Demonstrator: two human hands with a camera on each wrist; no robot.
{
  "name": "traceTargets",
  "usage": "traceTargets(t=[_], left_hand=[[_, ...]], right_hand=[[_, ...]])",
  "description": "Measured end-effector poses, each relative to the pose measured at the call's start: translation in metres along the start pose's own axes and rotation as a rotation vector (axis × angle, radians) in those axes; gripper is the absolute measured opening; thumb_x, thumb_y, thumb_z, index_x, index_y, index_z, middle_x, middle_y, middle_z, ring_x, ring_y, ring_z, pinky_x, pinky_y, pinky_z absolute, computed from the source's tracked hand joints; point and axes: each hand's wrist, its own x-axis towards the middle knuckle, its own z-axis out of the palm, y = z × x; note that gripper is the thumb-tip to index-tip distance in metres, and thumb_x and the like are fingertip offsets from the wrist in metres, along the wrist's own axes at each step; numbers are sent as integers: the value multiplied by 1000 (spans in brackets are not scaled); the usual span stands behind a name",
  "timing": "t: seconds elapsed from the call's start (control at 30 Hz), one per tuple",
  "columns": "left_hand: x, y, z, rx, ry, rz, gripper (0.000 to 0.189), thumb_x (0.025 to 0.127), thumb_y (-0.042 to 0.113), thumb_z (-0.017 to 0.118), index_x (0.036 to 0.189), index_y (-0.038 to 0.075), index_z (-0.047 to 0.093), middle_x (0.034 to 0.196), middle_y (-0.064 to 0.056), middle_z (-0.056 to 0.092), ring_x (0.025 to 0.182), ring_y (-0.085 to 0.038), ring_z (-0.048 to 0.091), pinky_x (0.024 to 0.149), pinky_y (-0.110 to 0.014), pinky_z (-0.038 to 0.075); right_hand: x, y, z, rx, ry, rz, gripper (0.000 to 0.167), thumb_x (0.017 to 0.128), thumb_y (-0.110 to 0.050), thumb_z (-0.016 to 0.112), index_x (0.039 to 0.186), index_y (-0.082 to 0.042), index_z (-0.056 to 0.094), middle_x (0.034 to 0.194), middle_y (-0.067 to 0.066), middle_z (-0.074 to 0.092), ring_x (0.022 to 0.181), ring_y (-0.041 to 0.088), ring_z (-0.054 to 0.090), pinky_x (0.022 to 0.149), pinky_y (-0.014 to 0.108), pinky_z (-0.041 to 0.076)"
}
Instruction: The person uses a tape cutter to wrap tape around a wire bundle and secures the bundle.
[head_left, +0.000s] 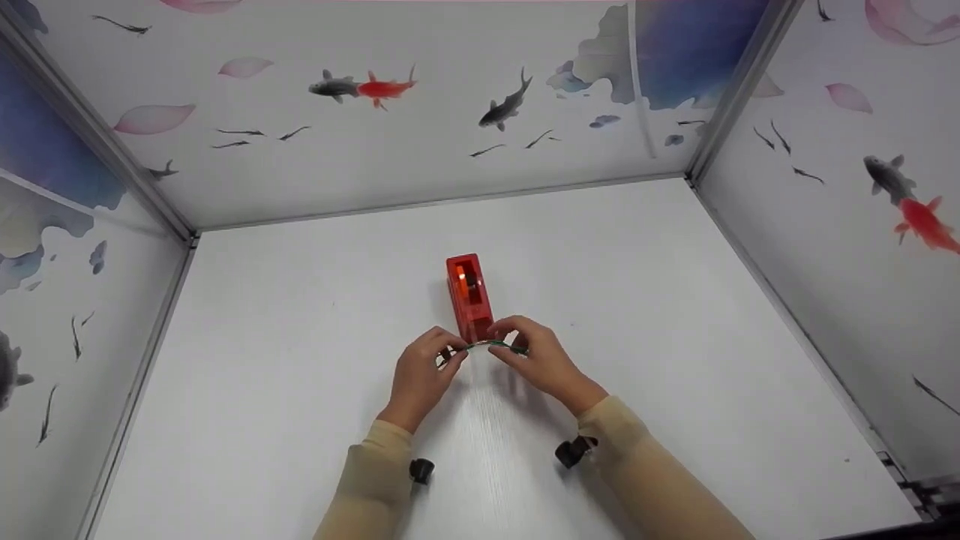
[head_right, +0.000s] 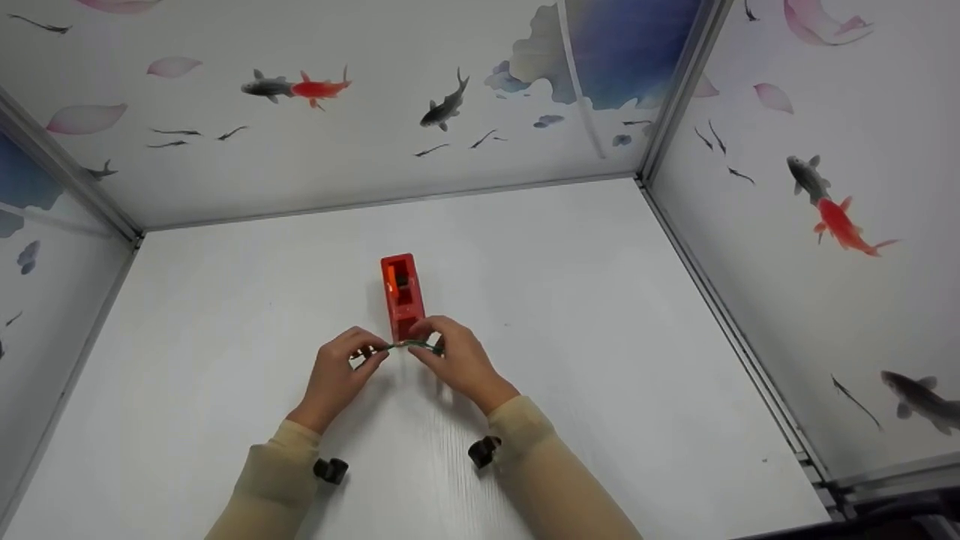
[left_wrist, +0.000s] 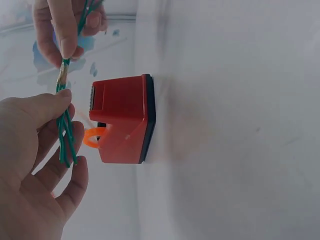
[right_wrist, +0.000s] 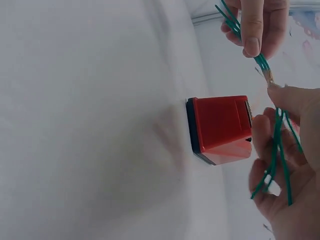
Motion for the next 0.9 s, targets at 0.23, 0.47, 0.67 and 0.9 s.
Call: traceTargets(t=[0.23,0.47,0.67,0.9], left_hand=[[-2,0,0,65,69,58,13,87,13,84,99,17,80,92,4,69,85,-12,67,78,-30,58],[-1,1,3,34,115,91,13,86,13,85,98,16,82,94,4,68,87,-11,66,78,-30,57],[-5,1,4,14,108,51,20,88,12,82,108,15,79,98,3,69,92,-11,67,82,-30,59],[-2,-1,8,36,62,8,31,97,17,74,127,15,71,107,-1,68,99,-18,68,87,-33,59]], right_hand=[[2,4,-1,155,-146,168,24,105,-33,61,115,-13,72,100,12,74,70,16,57,66,27,51],[3,7,-2,125,-123,119,17,105,-21,62,115,-12,71,101,15,74,71,13,56,65,24,49],[0,6,-1,95,-107,48,16,104,-16,63,117,-13,72,99,6,74,75,13,61,70,25,54],[0,5,-3,76,-91,7,16,104,-15,62,117,-15,71,99,0,73,79,12,63,73,26,56]])
